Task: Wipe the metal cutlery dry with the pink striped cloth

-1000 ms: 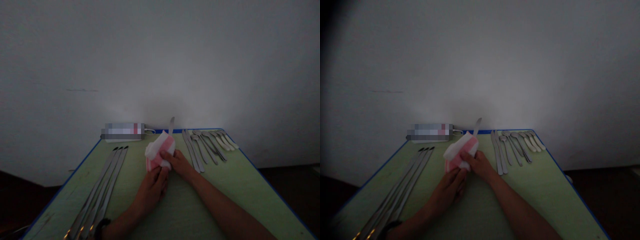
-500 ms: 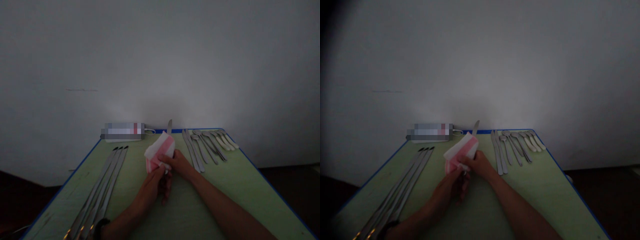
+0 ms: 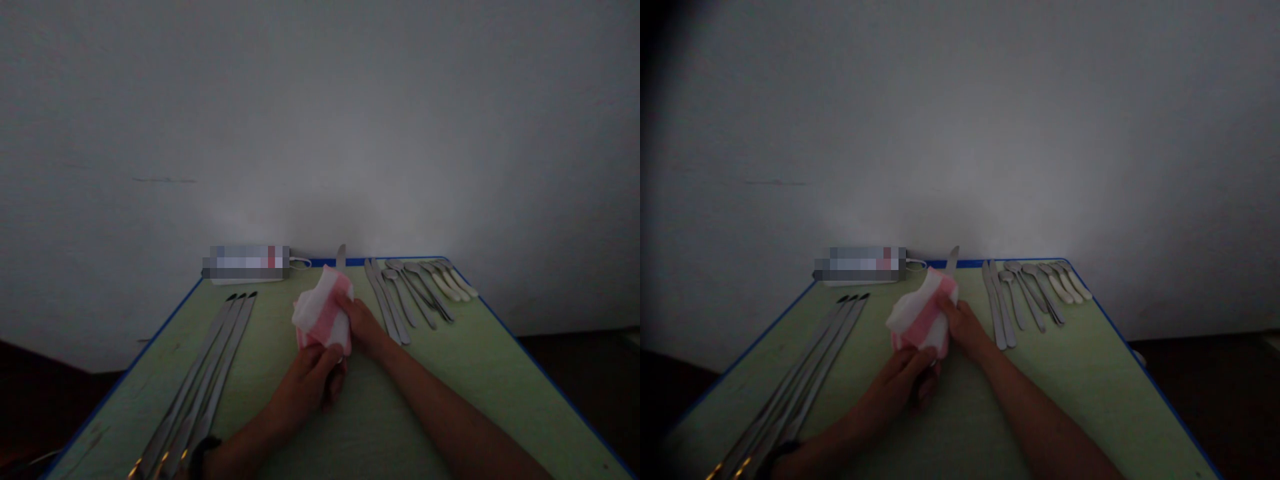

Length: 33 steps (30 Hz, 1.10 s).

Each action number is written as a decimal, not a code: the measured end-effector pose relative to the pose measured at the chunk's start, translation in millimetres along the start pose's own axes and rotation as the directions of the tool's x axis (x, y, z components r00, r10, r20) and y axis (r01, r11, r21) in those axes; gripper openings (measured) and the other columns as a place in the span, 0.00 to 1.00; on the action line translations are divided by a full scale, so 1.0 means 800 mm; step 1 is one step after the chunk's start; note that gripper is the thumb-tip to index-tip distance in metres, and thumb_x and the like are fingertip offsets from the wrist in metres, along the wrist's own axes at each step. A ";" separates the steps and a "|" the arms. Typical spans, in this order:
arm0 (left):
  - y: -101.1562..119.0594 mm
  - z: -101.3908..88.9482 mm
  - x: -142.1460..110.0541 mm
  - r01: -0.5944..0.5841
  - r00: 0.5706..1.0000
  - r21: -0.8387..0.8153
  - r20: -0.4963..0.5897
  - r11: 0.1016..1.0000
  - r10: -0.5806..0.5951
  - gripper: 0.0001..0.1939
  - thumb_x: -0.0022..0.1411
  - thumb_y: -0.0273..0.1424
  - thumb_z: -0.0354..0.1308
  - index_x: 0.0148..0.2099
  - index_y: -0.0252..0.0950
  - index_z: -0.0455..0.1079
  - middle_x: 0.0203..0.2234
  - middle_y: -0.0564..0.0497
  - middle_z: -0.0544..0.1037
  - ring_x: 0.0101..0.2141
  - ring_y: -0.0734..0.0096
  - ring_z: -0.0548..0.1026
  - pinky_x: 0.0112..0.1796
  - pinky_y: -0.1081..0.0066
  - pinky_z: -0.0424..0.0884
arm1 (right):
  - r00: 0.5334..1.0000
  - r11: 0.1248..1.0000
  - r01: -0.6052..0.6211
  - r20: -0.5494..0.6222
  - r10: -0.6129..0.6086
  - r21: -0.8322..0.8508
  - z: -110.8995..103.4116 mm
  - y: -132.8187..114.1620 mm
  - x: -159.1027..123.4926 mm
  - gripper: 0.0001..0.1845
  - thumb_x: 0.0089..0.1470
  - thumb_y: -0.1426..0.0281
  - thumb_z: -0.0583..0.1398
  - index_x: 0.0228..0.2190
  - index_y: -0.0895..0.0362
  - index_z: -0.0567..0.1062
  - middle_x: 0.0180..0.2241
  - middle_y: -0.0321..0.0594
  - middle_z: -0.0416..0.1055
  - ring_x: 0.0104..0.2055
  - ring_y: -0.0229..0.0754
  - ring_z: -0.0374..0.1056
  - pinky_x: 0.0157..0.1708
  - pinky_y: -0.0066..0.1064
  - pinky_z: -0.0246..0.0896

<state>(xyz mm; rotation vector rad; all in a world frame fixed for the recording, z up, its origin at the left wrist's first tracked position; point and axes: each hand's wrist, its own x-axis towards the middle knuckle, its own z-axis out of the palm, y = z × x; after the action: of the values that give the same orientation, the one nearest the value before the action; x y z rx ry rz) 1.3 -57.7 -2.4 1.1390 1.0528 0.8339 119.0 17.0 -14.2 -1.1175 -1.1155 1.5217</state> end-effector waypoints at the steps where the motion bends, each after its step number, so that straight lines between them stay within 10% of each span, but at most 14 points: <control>1: 0.001 0.001 -0.002 -0.001 1.000 0.020 0.000 1.000 0.002 0.21 0.59 0.45 0.50 0.23 0.34 0.64 0.10 0.59 0.62 0.11 0.81 0.60 0.12 0.81 0.57 | 1.000 0.999 -0.008 -0.012 0.008 0.049 0.000 0.002 0.002 0.25 0.42 0.48 0.59 0.22 0.60 0.69 0.18 0.35 0.63 0.20 0.32 0.54 0.19 0.25 0.48; 10: 0.000 0.002 0.005 -0.018 0.999 -0.044 -0.039 0.999 0.016 0.19 0.59 0.45 0.50 0.28 0.33 0.65 0.14 0.58 0.64 0.13 0.80 0.62 0.12 0.80 0.60 | 0.959 0.980 0.147 0.261 -0.108 -0.135 -0.005 -0.013 -0.008 0.21 0.43 0.53 0.62 0.23 0.61 0.71 0.19 0.34 0.64 0.19 0.30 0.54 0.19 0.24 0.49; 23: 0.003 0.005 -0.003 -0.078 0.996 -0.075 0.045 0.994 0.082 0.14 0.61 0.41 0.52 0.36 0.33 0.66 0.25 0.52 0.72 0.16 0.80 0.67 0.13 0.80 0.65 | 0.978 0.998 0.066 0.199 -0.062 -0.014 -0.009 -0.005 -0.007 0.21 0.40 0.55 0.64 0.26 0.61 0.72 0.18 0.33 0.64 0.17 0.29 0.54 0.16 0.22 0.48; 33: 0.002 0.004 0.002 0.028 0.999 -0.143 0.024 0.989 -0.025 0.20 0.57 0.48 0.53 0.30 0.33 0.66 0.15 0.56 0.67 0.14 0.78 0.65 0.11 0.79 0.63 | 0.944 0.995 0.101 0.316 -0.098 0.008 -0.007 -0.014 -0.014 0.21 0.41 0.58 0.64 0.33 0.61 0.74 0.27 0.39 0.71 0.26 0.35 0.63 0.27 0.27 0.58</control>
<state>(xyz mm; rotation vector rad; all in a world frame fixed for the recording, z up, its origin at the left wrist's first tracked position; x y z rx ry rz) 4.8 -56.7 -1.4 1.0091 0.9719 0.8605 127.7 9.1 -2.6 -0.8243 -1.3736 1.6546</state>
